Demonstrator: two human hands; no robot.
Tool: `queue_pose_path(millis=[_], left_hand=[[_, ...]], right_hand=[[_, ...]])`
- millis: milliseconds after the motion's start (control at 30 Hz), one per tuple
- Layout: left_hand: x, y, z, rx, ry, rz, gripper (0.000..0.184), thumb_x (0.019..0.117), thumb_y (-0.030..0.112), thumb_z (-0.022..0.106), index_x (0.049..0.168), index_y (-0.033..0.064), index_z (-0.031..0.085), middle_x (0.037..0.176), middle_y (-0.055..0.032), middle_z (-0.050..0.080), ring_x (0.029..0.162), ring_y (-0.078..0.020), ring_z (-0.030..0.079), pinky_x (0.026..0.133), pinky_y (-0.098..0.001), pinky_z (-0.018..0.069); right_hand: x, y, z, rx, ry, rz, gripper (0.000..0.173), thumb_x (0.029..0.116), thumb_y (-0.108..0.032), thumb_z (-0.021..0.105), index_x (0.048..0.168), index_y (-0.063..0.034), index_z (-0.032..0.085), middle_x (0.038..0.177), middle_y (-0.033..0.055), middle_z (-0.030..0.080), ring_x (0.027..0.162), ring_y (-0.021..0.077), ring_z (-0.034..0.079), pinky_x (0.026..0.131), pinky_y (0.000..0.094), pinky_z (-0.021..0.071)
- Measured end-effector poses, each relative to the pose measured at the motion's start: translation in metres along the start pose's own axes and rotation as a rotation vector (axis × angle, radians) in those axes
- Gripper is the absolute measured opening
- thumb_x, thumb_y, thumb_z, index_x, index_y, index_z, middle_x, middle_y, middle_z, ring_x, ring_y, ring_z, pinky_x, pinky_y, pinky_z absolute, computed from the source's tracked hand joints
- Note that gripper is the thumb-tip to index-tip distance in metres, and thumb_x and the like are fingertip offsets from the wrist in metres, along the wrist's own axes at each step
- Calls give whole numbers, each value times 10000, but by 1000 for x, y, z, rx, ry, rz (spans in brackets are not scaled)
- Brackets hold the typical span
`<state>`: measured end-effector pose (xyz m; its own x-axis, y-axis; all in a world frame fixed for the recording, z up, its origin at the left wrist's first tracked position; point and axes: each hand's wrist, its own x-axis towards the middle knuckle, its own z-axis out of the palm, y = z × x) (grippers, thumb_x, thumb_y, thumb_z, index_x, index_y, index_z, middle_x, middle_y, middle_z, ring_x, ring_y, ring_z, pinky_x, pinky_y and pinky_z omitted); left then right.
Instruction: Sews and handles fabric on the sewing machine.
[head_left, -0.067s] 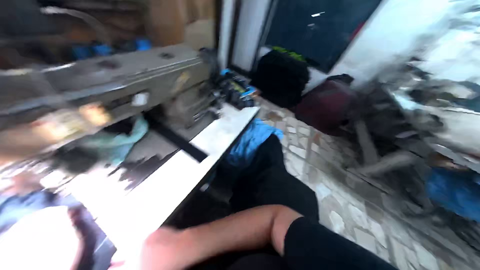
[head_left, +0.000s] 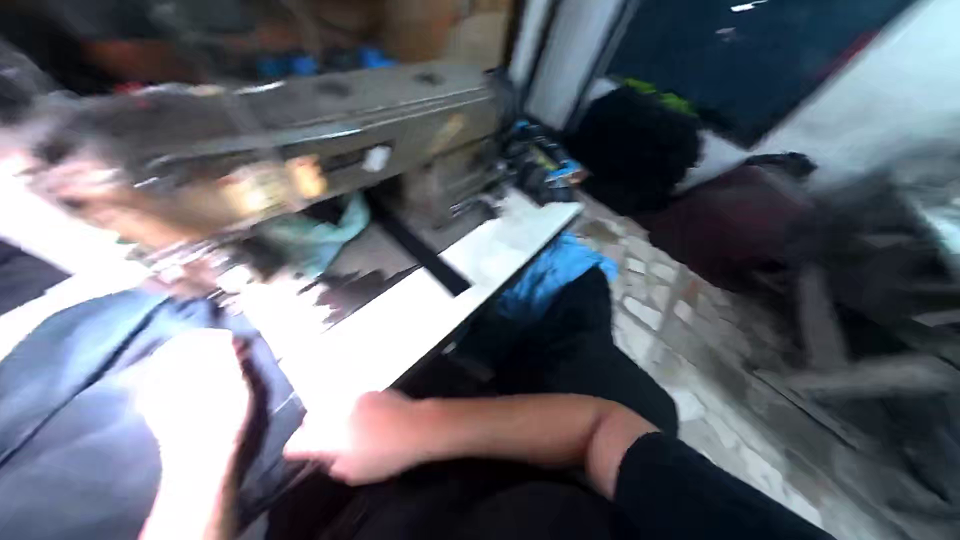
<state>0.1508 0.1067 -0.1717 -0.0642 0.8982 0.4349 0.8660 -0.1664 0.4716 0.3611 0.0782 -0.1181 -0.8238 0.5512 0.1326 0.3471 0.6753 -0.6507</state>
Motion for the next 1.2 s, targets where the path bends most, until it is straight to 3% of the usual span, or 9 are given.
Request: queue_pose_path(millis=[33,133,267,333,467,700,933,1100,1200], left_hand=[[9,28,-11,-52,-20,-148,357,1060,126,416,1168,-151,615,1137,-337,651,1089,-463,641,973,-640,451],[21,45,-15,-326,67,-402,350,1085,176,432,1175,-114,606,1022,-223,664,877,-253,660,860,-445,548],[22,45,-15,-480,103,-511,292,1092,163,435,1125,-74,602,918,-107,625,761,-96,612,757,-286,542],[24,46,-18,-353,73,-438,305,1083,132,443,1061,-103,636,939,-185,657,818,-217,655,797,-408,554],[30,43,-18,-26,-129,-137,267,1049,102,520,1029,-101,691,1043,-298,676,1044,-472,655,927,-633,488],[48,53,-17,274,-378,-62,123,973,68,653,982,-35,719,970,-268,654,912,-474,670,722,-638,525],[31,41,-18,47,-240,-122,259,1055,70,478,1011,-124,644,1028,-302,637,1004,-463,643,870,-621,495],[24,47,-28,-403,-99,-477,343,1088,196,422,1197,-70,610,1165,-168,642,1026,-173,644,941,-383,531],[23,52,-26,-702,9,-592,257,1077,142,443,1235,-14,573,1173,-31,636,1026,-35,649,922,-228,544]], right_hand=[[4,3,-11,69,-12,24,303,930,45,599,1212,27,706,1082,204,739,1011,358,723,853,548,565],[20,15,-28,82,124,171,261,960,-30,605,1186,42,715,975,196,746,900,327,730,811,525,572],[49,35,-42,-139,31,415,415,1002,-212,643,1372,-45,561,1237,214,642,1001,369,686,827,553,546],[58,41,-44,-174,39,392,423,1007,-193,635,1402,-62,557,1240,214,638,998,370,688,825,555,553],[51,36,-44,-97,-68,88,201,952,-185,670,1029,-13,740,929,139,710,883,277,698,765,497,562],[20,34,-4,-170,-63,-86,214,941,-157,634,1073,-8,714,879,178,702,821,355,714,621,512,541],[18,34,-3,-146,-42,-84,194,957,-157,611,1040,-12,709,868,171,681,793,346,701,603,493,528],[33,30,-34,118,-163,97,304,969,-218,621,1158,13,678,940,181,695,872,321,683,736,521,522],[48,44,-39,51,19,135,240,988,-143,633,1170,7,680,1024,194,688,929,327,694,794,499,559]])
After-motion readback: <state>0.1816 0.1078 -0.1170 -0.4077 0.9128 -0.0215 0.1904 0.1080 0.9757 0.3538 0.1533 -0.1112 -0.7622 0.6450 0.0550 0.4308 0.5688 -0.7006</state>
